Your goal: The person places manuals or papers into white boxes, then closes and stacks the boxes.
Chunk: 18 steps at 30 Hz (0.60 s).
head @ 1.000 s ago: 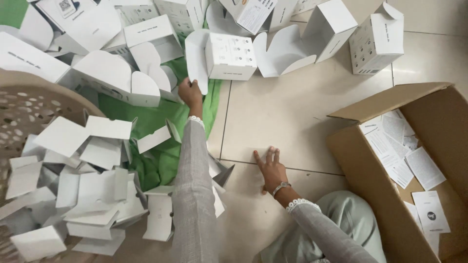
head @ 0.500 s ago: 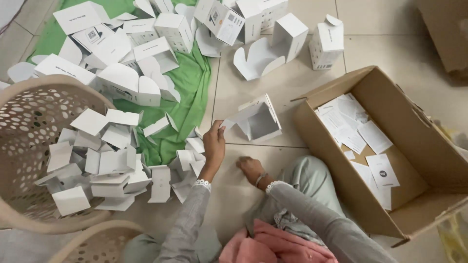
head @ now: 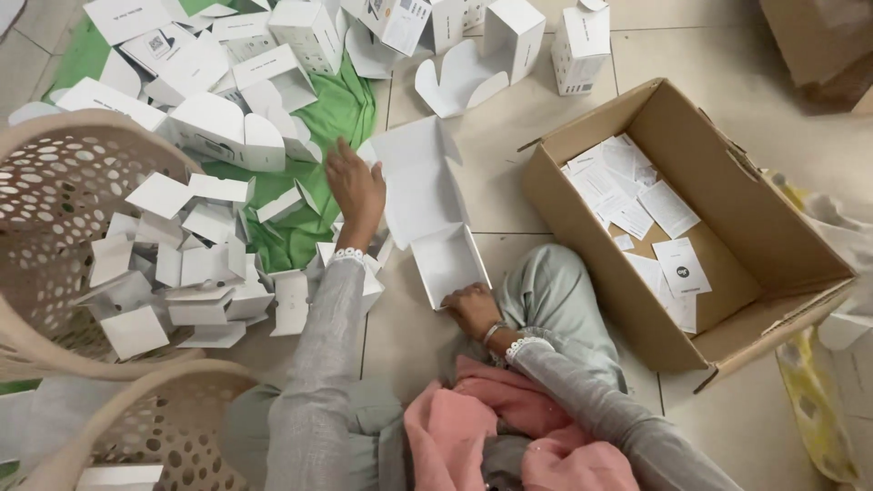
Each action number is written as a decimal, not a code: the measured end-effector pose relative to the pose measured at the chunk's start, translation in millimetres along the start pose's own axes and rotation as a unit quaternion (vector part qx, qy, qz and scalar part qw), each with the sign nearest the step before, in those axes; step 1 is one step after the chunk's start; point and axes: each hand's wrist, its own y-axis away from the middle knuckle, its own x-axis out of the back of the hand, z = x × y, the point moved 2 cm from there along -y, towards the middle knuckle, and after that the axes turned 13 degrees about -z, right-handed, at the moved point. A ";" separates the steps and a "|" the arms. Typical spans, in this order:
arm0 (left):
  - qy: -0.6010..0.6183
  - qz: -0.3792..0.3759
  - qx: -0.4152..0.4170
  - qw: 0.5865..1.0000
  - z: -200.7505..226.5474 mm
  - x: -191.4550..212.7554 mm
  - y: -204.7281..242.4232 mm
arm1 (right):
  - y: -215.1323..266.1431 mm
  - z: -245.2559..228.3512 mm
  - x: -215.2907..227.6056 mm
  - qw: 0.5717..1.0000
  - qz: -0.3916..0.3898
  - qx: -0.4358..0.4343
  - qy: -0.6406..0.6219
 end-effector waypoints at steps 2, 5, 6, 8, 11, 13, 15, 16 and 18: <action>-0.009 -0.047 0.052 0.998 11.0 -7.3 -2.9 | -1.3 -17.4 13.7 0.999 -0.006 0.002 -0.048; 0.011 -0.114 0.058 0.992 44.8 -31.7 5.7 | 5.6 -24.8 49.3 0.991 0.037 0.000 -0.129; 0.035 -0.125 0.020 0.991 58.0 -39.9 10.2 | 7.5 -24.2 64.6 0.983 0.084 0.009 -0.160; 0.082 -0.181 0.015 0.980 72.3 -79.3 14.7 | 24.2 -9.0 114.0 0.970 0.158 -0.015 -0.183; 0.134 -0.252 -0.011 0.958 106.4 -137.0 24.1 | 58.7 36.7 181.5 0.929 0.309 -0.050 -0.197; 0.149 -0.275 -0.040 0.949 141.9 -186.1 33.7 | 86.3 88.3 212.1 0.900 0.389 -0.074 -0.184; 0.357 -0.347 -0.057 0.865 184.4 -244.6 48.1 | 113.5 153.4 229.1 0.862 0.442 -0.149 -0.197; 0.359 -0.354 -0.061 0.862 207.4 -268.8 58.9 | 127.8 187.1 225.4 0.859 0.446 -0.157 -0.196; 0.521 -0.423 -0.039 0.741 253.1 -316.7 81.8 | 152.9 256.2 216.2 0.882 0.351 -0.262 -0.175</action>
